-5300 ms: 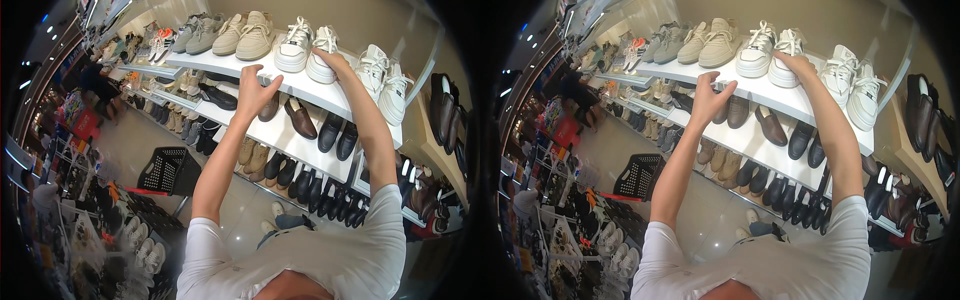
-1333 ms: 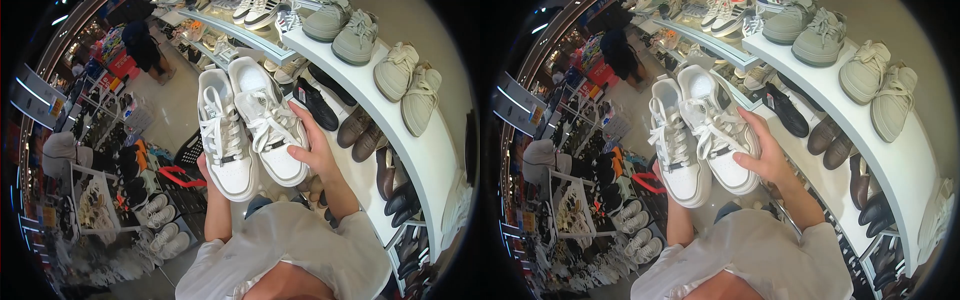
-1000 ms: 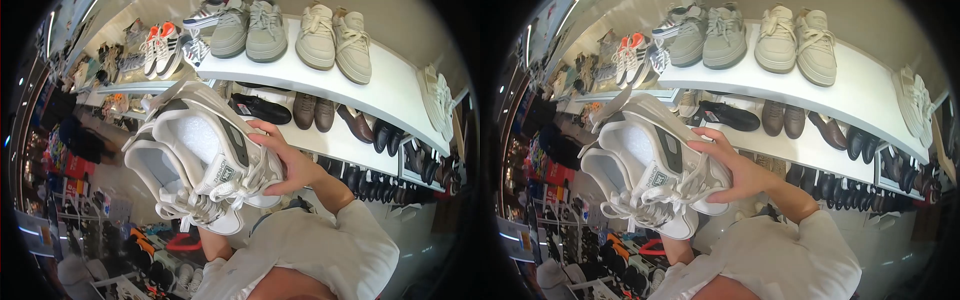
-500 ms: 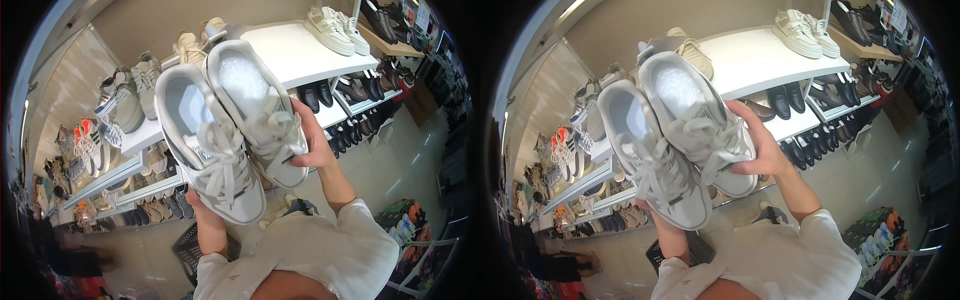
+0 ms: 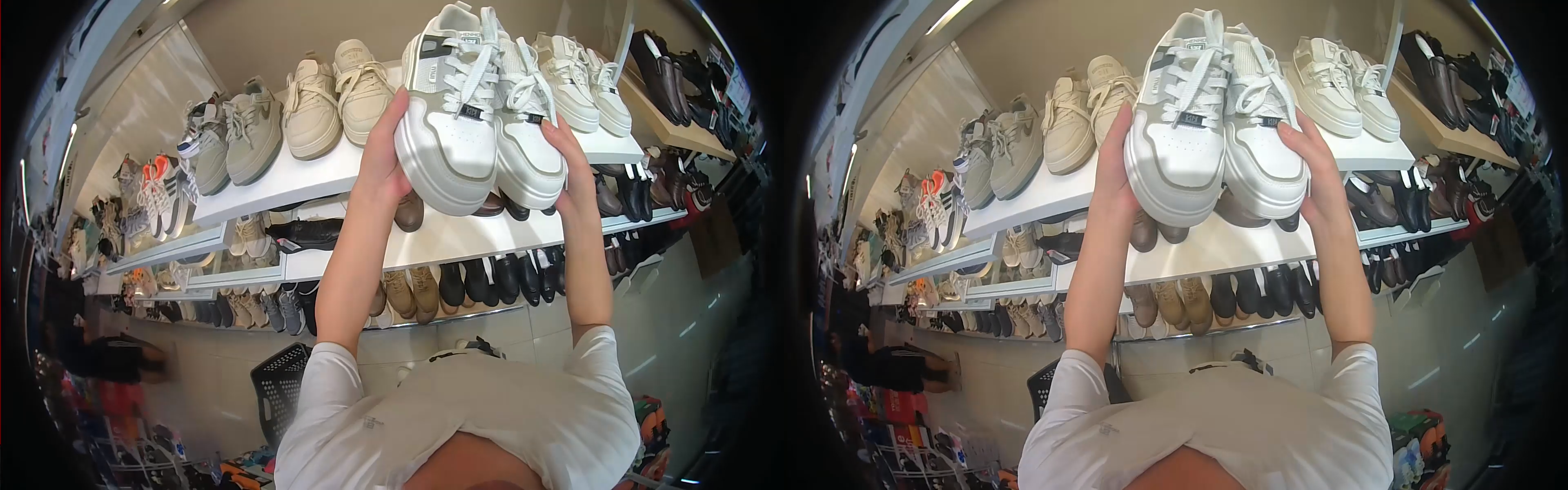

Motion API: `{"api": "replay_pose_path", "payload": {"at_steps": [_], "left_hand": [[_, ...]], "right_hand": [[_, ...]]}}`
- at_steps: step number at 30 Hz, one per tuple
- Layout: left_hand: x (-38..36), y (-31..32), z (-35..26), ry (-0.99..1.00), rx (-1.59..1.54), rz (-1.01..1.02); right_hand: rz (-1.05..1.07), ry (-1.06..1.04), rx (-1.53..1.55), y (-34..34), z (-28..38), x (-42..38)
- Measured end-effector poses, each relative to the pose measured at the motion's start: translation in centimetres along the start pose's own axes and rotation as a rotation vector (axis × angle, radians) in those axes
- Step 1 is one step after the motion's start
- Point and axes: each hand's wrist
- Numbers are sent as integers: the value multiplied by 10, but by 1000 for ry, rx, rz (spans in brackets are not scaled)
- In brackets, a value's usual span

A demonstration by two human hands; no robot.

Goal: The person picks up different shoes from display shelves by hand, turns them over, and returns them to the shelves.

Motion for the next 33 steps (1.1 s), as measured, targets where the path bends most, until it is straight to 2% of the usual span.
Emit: {"api": "replay_pose_path", "payload": {"at_steps": [2,5,7,9,14,19,21,22,24,25,26,27,28,29,31,33], "left_hand": [[30,2,9,33,55,9],[61,5,18,56,19,-7],[79,-1,21,-28,-25,-32],[92,-3,25,-34,-36,-46],[109,-9,26,-104,-63,-103],[124,-27,31,-119,8,-134],[132,-33,35,60,155,-189],[131,-31,35,69,158,-194],[126,-30,41,309,737,-668],[128,-35,43,461,929,-622],[128,-37,46,464,935,-618],[117,-31,54,632,1179,-557],[107,-24,59,805,1423,-479],[99,-18,63,812,1433,-466],[78,-12,76,791,1672,-324],[77,-14,75,794,1688,-284]], "right_hand": [[1,53,92,-7,8,19],[-67,120,64,-24,9,56],[-40,154,50,-32,10,74],[-6,224,43,-43,6,94],[28,251,21,-47,-2,111],[-50,63,-104,-43,-11,107],[-71,-26,-153,-42,-16,110],[-62,-23,-149,-42,-19,114],[-161,-259,-506,-41,-24,114],[-159,-257,-500,-39,-25,112],[-247,-349,-694,-37,-24,109],[-333,-437,-893,-37,-23,104],[-335,-441,-886,-37,-23,102],[-293,-464,-817,-38,-25,100],[-254,-468,-756,-40,-28,89],[-108,-664,-952,-37,-24,84]]}}
Point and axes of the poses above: each hand's wrist, its own x-axis towards the middle knuckle, its own y-axis out of the palm, z = x × y, and after that the axes turned 6 degrees about -z, right-handed
